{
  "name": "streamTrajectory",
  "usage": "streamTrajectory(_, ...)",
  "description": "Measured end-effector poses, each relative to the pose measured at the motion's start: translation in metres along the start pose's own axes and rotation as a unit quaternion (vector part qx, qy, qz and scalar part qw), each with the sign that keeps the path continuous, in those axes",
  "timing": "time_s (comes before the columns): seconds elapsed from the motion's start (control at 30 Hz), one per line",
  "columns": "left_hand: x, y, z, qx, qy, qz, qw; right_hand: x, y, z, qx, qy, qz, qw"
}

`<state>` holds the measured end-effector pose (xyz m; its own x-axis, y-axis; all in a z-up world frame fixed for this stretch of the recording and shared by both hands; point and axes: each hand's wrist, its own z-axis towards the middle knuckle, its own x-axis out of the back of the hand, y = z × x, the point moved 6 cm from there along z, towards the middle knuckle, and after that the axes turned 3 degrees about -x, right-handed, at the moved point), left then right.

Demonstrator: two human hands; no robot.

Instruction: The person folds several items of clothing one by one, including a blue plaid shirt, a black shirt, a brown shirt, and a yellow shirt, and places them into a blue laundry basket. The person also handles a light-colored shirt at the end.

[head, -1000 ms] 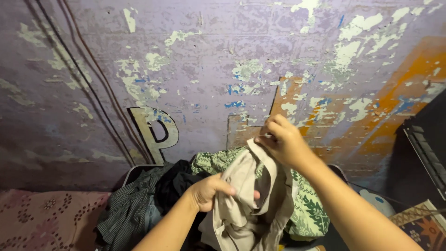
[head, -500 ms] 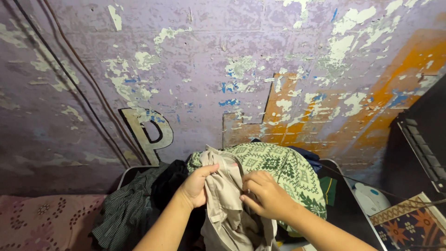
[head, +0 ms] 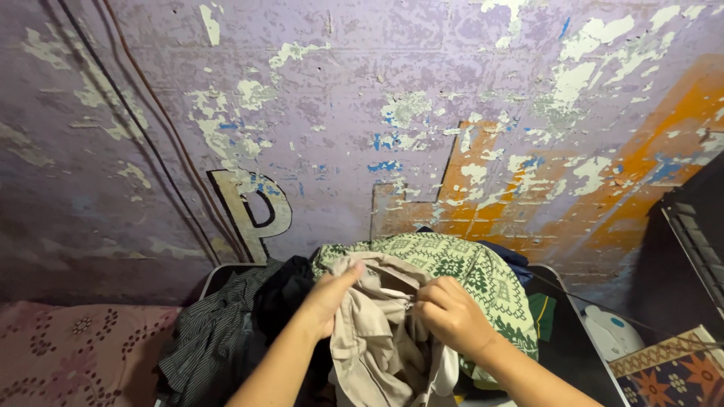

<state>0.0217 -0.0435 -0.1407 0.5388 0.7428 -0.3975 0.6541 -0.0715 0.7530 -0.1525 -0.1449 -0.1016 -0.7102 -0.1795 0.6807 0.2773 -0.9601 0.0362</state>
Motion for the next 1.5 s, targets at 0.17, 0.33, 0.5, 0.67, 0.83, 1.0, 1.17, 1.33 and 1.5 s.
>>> streamTrajectory(0.17, 0.034, -0.001, 0.013, -0.084, 0.181, 0.363, 0.910, 0.001, 0.015, -0.005, -0.033, 0.008, 0.009, 0.999)
streamTrajectory(0.33, -0.020, 0.005, -0.051, -0.607, 0.112, 0.457, 0.640, 0.001, 0.018, 0.004, -0.033, 0.000, 0.023, 0.999)
streamTrajectory(0.5, -0.038, -0.017, -0.023, -0.523, -0.078, 0.481, 0.699, 0.007, 0.015, 0.022, -0.022, -0.003, 0.049, 0.999)
streamTrajectory(0.67, -0.049, -0.008, -0.052, -0.340, -0.089, 0.631, 0.692, 0.013, 0.010, 0.022, 0.034, -0.022, 0.027, 0.999)
streamTrajectory(0.83, -0.051, -0.006, -0.041, -0.305, -0.063, 0.657, 0.687, 0.013, 0.001, 0.025, 0.049, -0.025, -0.002, 0.998)
streamTrajectory(1.0, -0.047, -0.007, -0.033, -0.247, -0.055, 0.636, 0.729, 0.009, -0.007, 0.027, 0.056, -0.031, -0.003, 0.998)
streamTrajectory(1.17, -0.047, -0.001, -0.042, -0.195, -0.038, 0.684, 0.702, -0.018, 0.000, -0.005, -0.046, 0.038, 0.027, 0.998)
streamTrajectory(1.33, -0.023, -0.008, -0.016, -0.144, -0.006, 0.551, 0.822, -0.071, 0.005, -0.039, -0.326, -0.121, 0.053, 0.936)
streamTrajectory(1.5, 0.005, -0.021, 0.016, -0.113, 0.033, 0.518, 0.847, -0.104, -0.002, -0.038, -0.321, -0.168, 0.063, 0.930)
